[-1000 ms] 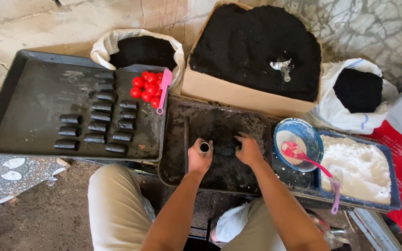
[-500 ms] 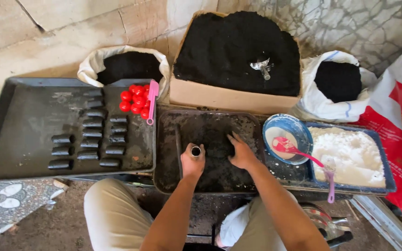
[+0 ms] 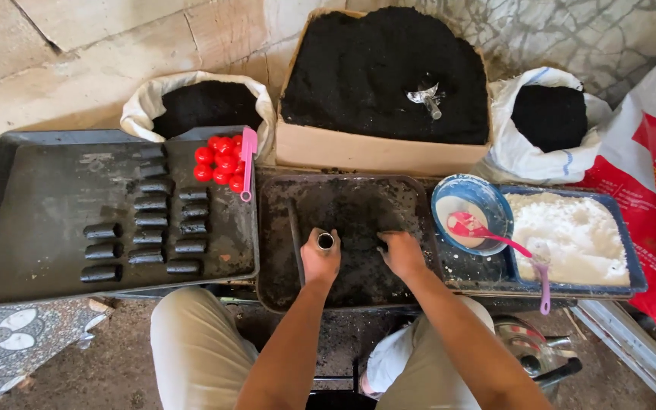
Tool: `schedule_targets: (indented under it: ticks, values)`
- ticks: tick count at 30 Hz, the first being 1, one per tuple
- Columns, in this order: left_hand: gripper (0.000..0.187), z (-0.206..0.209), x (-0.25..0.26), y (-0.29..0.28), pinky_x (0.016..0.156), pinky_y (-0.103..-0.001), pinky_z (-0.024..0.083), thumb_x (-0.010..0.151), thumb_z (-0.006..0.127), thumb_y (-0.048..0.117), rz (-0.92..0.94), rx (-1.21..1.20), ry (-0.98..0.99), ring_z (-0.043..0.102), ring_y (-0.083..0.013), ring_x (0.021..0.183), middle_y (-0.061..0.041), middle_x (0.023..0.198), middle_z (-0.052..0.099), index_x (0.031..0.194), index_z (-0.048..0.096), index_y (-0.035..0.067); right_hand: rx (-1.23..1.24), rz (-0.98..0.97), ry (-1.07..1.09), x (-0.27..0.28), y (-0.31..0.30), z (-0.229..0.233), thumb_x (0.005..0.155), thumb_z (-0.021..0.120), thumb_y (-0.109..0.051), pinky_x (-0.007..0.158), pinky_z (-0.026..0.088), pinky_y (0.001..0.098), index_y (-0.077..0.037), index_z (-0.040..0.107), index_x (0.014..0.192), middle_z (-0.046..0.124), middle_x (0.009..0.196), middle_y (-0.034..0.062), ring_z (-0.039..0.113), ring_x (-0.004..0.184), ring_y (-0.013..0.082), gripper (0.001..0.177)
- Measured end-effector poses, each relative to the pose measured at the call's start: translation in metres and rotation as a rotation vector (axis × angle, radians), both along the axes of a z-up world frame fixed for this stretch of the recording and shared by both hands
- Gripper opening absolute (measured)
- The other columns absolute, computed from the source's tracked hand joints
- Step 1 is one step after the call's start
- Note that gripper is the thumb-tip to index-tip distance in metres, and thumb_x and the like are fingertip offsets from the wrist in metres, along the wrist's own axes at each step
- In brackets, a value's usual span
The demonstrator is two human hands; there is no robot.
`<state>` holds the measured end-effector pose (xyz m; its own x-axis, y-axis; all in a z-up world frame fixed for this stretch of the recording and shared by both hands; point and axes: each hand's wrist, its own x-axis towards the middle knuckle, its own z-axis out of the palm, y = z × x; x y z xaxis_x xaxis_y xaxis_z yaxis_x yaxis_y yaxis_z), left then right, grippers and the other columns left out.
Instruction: The person scoops a dark, granular substance from a container and packs it into a cylindrical metal mold. They use a flat metal tool to press the substance firmly into the mold and then push the formed cylinder out onto a tray. The person repeats this process multiple times, arranging the finished cylinders in rows on the tray.
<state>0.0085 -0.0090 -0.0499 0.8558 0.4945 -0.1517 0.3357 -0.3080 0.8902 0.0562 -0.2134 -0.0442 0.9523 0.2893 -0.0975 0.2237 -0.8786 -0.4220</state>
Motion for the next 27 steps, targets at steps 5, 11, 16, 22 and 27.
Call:
schedule_targets:
  ticks: [5,11,16,22,27]
  values:
    - [0.025,0.008,0.002,0.002,0.074,-0.048,0.06,0.093,0.066,0.037,-0.015,0.024,0.0,0.075,-0.0357,0.083,-0.015,0.077,0.074,0.087,0.066,0.013,-0.092,-0.076,-0.156,-0.025,0.017,0.023,0.088,0.068,-0.012,0.078,0.065,0.0471,-0.004,0.081,0.099,0.079,0.093,0.0161,0.076,0.089,0.0371,0.019]
    - [0.026,0.005,0.001,0.002,0.073,-0.047,0.06,0.093,0.065,0.038,-0.041,0.026,0.029,0.076,-0.0356,0.083,-0.015,0.077,0.075,0.088,0.066,0.013,-0.116,-0.334,0.031,-0.011,0.011,0.013,0.085,0.072,-0.009,0.086,0.064,0.0451,-0.001,0.08,0.106,0.078,0.099,0.0202,0.075,0.099,0.0364,0.023]
    - [0.025,0.012,0.004,0.005,0.074,-0.048,0.06,0.093,0.066,0.039,-0.034,0.031,0.006,0.075,-0.0362,0.086,-0.016,0.079,0.074,0.09,0.065,0.014,0.48,-0.621,0.236,0.003,0.033,0.077,0.075,0.089,-0.029,0.082,0.057,0.0487,0.0,0.079,0.104,0.075,0.106,0.0221,0.07,0.104,0.0389,0.042]
    - [0.022,0.028,-0.003,0.003,0.073,-0.049,0.06,0.093,0.066,0.033,-0.039,0.01,-0.025,0.075,-0.0385,0.085,-0.018,0.079,0.074,0.088,0.064,0.012,0.705,-0.585,0.333,-0.02,0.093,0.15,0.077,0.09,-0.024,0.092,0.056,0.0476,-0.007,0.081,0.11,0.075,0.116,0.0229,0.069,0.115,0.0403,0.039]
    - [0.013,0.017,-0.002,0.009,0.075,-0.052,0.061,0.089,0.069,0.019,-0.097,-0.041,-0.069,0.074,-0.0435,0.088,-0.021,0.081,0.073,0.094,0.064,0.008,0.865,-0.467,0.285,-0.027,0.121,0.148,0.077,0.087,-0.009,0.084,0.059,0.0438,0.003,0.078,0.109,0.074,0.109,0.031,0.072,0.105,0.0375,0.036]
